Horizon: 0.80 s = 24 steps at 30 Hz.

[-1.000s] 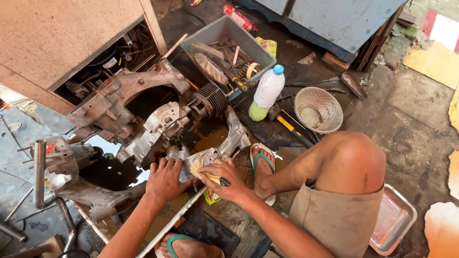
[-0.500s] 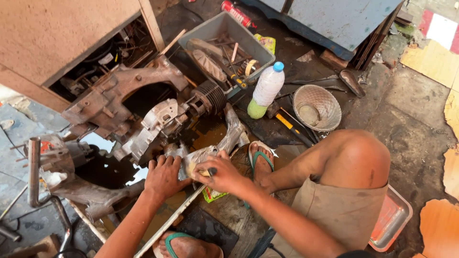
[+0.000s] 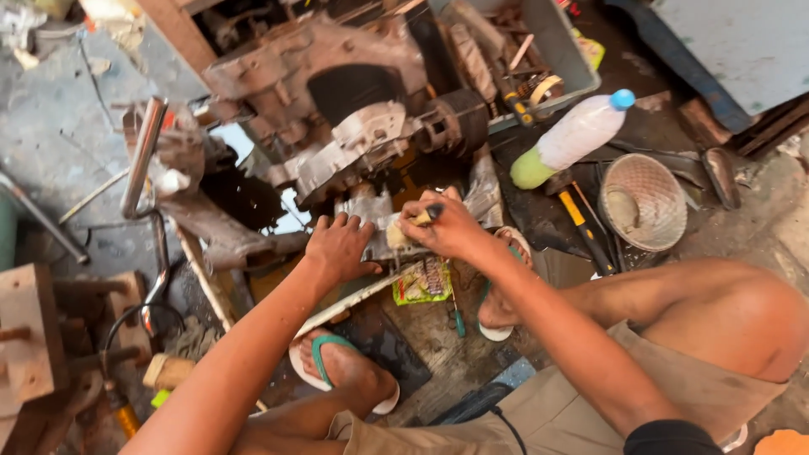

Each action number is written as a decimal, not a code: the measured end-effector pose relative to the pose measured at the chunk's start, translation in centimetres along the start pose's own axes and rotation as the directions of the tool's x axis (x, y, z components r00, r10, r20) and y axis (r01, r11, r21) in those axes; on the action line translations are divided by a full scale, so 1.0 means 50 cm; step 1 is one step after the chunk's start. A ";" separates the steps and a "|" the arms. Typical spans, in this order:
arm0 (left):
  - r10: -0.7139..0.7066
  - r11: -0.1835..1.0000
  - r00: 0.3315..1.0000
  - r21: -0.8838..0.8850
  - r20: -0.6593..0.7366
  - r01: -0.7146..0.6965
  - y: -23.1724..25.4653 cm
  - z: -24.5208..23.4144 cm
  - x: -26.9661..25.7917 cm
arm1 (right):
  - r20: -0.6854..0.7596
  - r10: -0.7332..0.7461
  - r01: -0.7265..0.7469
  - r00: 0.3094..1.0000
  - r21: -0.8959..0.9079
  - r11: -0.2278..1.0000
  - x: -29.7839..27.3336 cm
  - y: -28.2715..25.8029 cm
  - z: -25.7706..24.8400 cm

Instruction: The person scrubs a metal engine part with a brush and liquid cleaner, then pours more liquid from a bottle onto the part and continues scrubbing. The person holds the part with one hand while scrubbing with the other, occasionally adjusting the part's position.

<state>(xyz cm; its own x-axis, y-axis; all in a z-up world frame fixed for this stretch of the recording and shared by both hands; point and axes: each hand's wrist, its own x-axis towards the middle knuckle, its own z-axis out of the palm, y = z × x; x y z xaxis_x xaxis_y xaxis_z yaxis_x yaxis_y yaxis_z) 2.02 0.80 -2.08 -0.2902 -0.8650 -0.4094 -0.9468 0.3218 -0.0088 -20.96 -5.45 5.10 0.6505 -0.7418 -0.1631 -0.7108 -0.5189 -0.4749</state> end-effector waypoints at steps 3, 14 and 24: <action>-0.021 0.999 0.994 -0.026 0.104 0.024 0.003 0.023 -0.010 | 0.230 0.003 -0.004 0.973 0.005 1.000 0.006 -0.073 -0.040; -0.040 0.992 0.979 -0.109 0.198 0.062 -0.003 0.066 -0.023 | 0.231 -0.231 0.298 0.945 -0.325 0.898 0.133 -0.041 0.098; -0.072 0.988 0.931 -0.102 0.357 0.115 0.006 0.059 -0.049 | 0.210 -0.173 0.250 0.962 -0.437 0.864 0.215 -0.060 0.150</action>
<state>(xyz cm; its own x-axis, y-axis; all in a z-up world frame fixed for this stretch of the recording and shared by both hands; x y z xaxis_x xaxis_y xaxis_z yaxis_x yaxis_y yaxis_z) 2.88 4.14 -3.78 -0.1525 -0.6910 -0.7066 -0.9832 0.1788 0.0373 -9.82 -8.68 -1.72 0.8049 -0.5349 -0.2568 -0.5681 -0.8197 -0.0734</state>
